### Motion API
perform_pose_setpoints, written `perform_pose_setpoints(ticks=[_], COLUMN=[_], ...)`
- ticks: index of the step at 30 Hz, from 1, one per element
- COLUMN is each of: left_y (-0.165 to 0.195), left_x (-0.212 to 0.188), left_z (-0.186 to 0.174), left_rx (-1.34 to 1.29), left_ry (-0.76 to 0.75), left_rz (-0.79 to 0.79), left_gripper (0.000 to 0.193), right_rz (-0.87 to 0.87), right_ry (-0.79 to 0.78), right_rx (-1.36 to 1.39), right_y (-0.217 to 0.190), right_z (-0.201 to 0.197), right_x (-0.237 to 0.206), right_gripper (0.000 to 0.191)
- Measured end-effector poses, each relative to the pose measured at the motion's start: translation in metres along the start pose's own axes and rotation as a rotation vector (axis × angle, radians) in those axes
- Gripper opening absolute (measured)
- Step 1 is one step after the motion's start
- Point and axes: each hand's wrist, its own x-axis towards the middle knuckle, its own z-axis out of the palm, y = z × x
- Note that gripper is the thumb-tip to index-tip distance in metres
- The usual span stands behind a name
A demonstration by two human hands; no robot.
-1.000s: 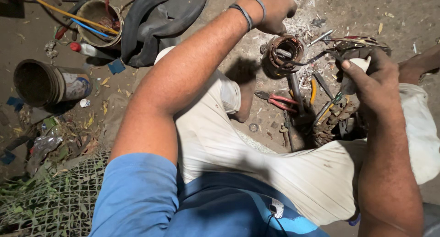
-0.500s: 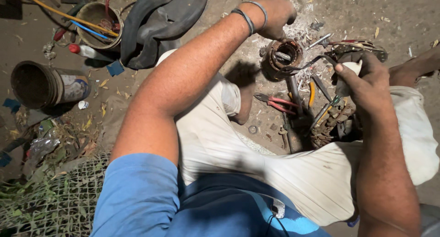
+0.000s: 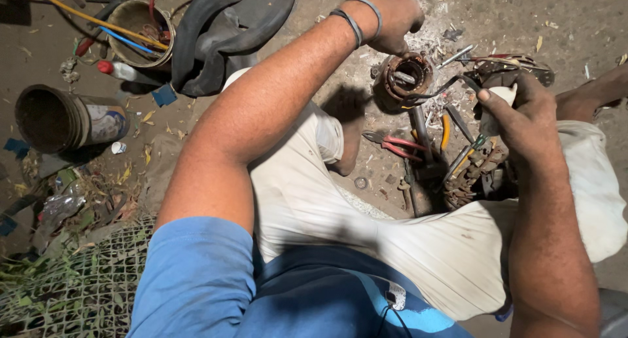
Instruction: The person sits on the ground and uses pliers to strip and adjust wires on a cylindrical electrical component. They manipulate the component and wires with both hands, occasionally repositioning the object to access different sections.
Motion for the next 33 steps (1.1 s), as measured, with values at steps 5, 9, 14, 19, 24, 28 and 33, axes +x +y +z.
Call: perform_pose_setpoints(ticks=[5, 9, 14, 19, 24, 28, 33], left_y=[-0.003, -0.009, -0.012, -0.013, -0.014, -0.012, -0.010], left_x=[0.004, 0.008, 0.010, 0.013, 0.017, 0.018, 0.017], left_z=[0.005, 0.011, 0.011, 0.013, 0.018, 0.022, 0.022], left_rx=[0.004, -0.022, -0.047, -0.030, -0.013, -0.015, -0.030], left_ry=[0.042, 0.036, 0.062, 0.032, 0.051, 0.048, 0.026], left_rz=[0.030, 0.088, 0.133, 0.124, 0.188, 0.156, 0.113], left_gripper=[0.037, 0.038, 0.035, 0.034, 0.029, 0.032, 0.034], right_rz=[-0.035, -0.014, -0.053, -0.033, -0.014, -0.001, -0.026], right_ry=[-0.008, 0.002, 0.004, 0.000, 0.001, 0.008, -0.004], right_rx=[-0.007, -0.024, -0.050, -0.009, -0.037, -0.066, -0.070], right_y=[0.000, 0.002, 0.005, 0.007, 0.005, 0.004, 0.002], right_z=[0.000, 0.000, 0.002, 0.002, 0.003, 0.003, 0.005], right_x=[0.000, 0.001, 0.003, 0.002, 0.002, 0.001, 0.002], right_gripper=[0.023, 0.022, 0.021, 0.021, 0.021, 0.022, 0.022])
